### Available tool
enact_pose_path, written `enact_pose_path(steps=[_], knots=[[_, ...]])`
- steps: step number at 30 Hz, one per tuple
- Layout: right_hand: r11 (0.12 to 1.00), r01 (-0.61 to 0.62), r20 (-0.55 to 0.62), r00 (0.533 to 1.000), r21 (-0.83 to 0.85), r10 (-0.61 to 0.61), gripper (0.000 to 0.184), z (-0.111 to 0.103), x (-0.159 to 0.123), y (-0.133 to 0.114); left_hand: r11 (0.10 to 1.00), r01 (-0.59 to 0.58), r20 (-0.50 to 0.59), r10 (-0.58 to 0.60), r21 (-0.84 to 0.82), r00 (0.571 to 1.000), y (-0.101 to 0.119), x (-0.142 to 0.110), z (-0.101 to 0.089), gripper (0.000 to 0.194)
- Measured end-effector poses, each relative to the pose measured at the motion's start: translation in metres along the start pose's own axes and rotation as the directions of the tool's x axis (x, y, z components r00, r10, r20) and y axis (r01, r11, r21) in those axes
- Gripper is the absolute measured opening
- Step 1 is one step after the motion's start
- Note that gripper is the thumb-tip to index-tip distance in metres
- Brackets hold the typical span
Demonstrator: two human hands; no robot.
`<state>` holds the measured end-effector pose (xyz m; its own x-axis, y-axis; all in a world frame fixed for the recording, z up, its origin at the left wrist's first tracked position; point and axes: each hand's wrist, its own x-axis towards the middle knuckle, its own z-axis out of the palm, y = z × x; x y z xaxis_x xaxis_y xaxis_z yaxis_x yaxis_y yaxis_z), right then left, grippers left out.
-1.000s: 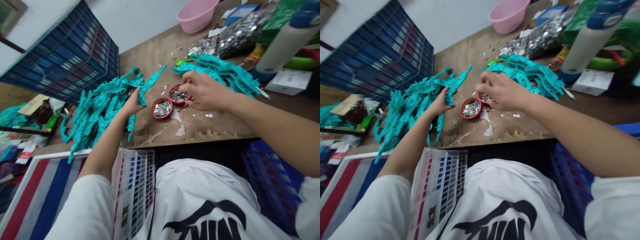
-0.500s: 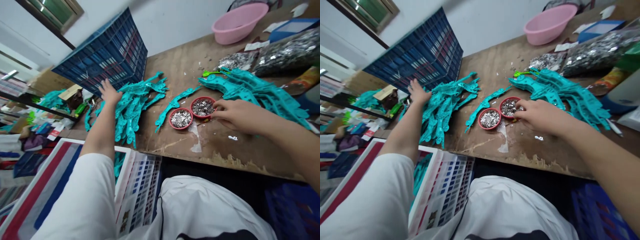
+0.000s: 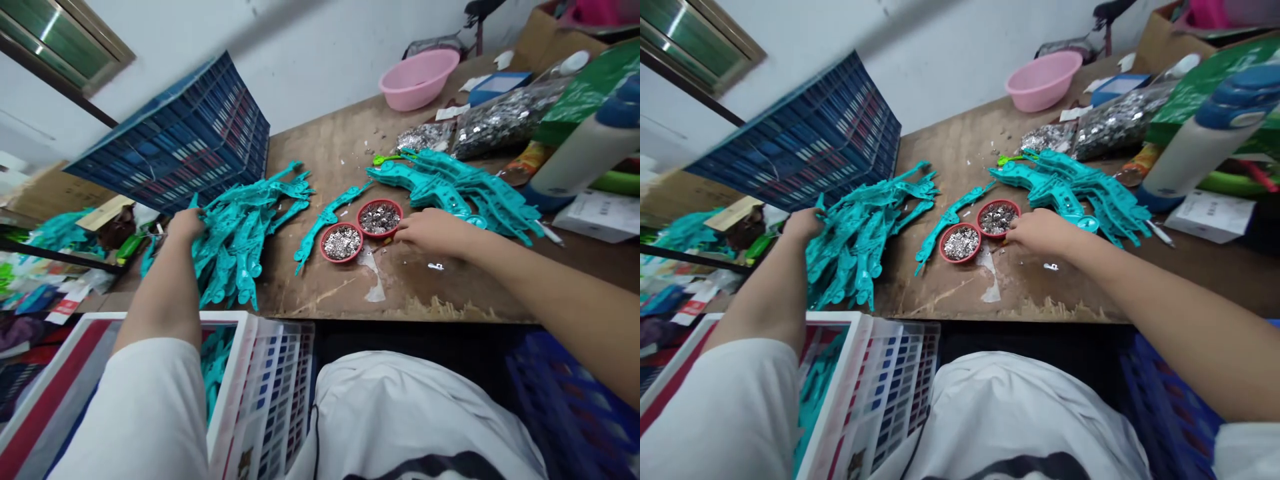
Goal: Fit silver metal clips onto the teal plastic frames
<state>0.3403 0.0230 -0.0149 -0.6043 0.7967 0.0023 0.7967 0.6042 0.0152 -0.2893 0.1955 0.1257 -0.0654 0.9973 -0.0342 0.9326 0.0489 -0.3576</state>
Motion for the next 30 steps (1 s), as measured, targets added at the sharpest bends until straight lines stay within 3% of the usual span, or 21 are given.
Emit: enact_pose_path(steps=[4, 9, 12, 16, 20, 22, 23, 25, 26, 27, 29, 30], knots=[[1.000, 0.002, 0.063, 0.998, -0.028, -0.001, 0.043, -0.007, -0.002, 0.001, 0.984, 0.168, -0.102, -0.174, -0.067, 0.979, -0.023, -0.038, -0.022, 0.073], [0.999, 0.023, 0.043, 0.999, -0.032, -0.021, 0.045, -0.020, -0.009, 0.003, 0.955, 0.251, -0.314, -0.290, -0.157, 0.904, -0.059, -0.076, -0.061, 0.078], [0.999, 0.025, -0.028, 0.999, -0.026, -0.026, 0.043, -0.021, -0.012, 0.005, 0.978, 0.175, -0.430, -0.209, -0.118, 0.878, -0.072, -0.098, -0.085, 0.074], [0.997, 0.023, -0.115, 0.993, -0.071, -0.032, 0.041, -0.021, -0.012, -0.004, 1.000, 0.023, -0.507, -0.026, -0.012, 0.862, -0.065, -0.132, -0.104, 0.071], [0.999, 0.017, -0.294, 0.955, -0.030, -0.025, 0.038, -0.026, -0.015, -0.028, 0.994, -0.074, -0.643, 0.104, 0.075, 0.758, -0.037, -0.175, -0.096, 0.074], [1.000, -0.009, -0.420, 0.907, 0.029, 0.020, 0.045, -0.032, -0.020, -0.042, 0.987, -0.130, -0.736, 0.158, 0.096, 0.659, -0.015, -0.204, -0.079, 0.067], [0.999, -0.023, -0.471, 0.881, 0.050, 0.044, 0.056, -0.036, -0.023, -0.049, 0.973, -0.193, -0.779, 0.218, 0.126, 0.587, -0.002, -0.220, -0.069, 0.058], [0.997, -0.042, -0.531, 0.844, 0.064, 0.069, 0.088, -0.044, -0.029, -0.063, 0.869, -0.419, -0.831, 0.424, 0.263, 0.359, 0.028, -0.254, -0.045, 0.034], [0.997, -0.046, -0.548, 0.834, 0.061, 0.072, 0.103, -0.048, -0.031, -0.068, 0.777, -0.531, -0.833, 0.510, 0.338, 0.216, 0.045, -0.271, -0.034, 0.029], [0.997, -0.052, -0.558, 0.827, 0.056, 0.074, 0.114, -0.051, -0.033, -0.073, 0.664, -0.614, -0.827, 0.561, 0.426, 0.033, 0.063, -0.287, -0.023, 0.028], [0.997, -0.050, -0.546, 0.835, 0.051, 0.070, 0.116, -0.053, -0.033, -0.077, 0.482, -0.701, -0.780, 0.601, 0.526, -0.172, 0.097, -0.311, -0.004, 0.026], [0.998, -0.023, -0.505, 0.861, 0.059, 0.050, 0.109, -0.051, -0.031, -0.077, 0.408, -0.730, -0.760, 0.607, 0.549, -0.232, 0.113, -0.319, 0.003, 0.026]])
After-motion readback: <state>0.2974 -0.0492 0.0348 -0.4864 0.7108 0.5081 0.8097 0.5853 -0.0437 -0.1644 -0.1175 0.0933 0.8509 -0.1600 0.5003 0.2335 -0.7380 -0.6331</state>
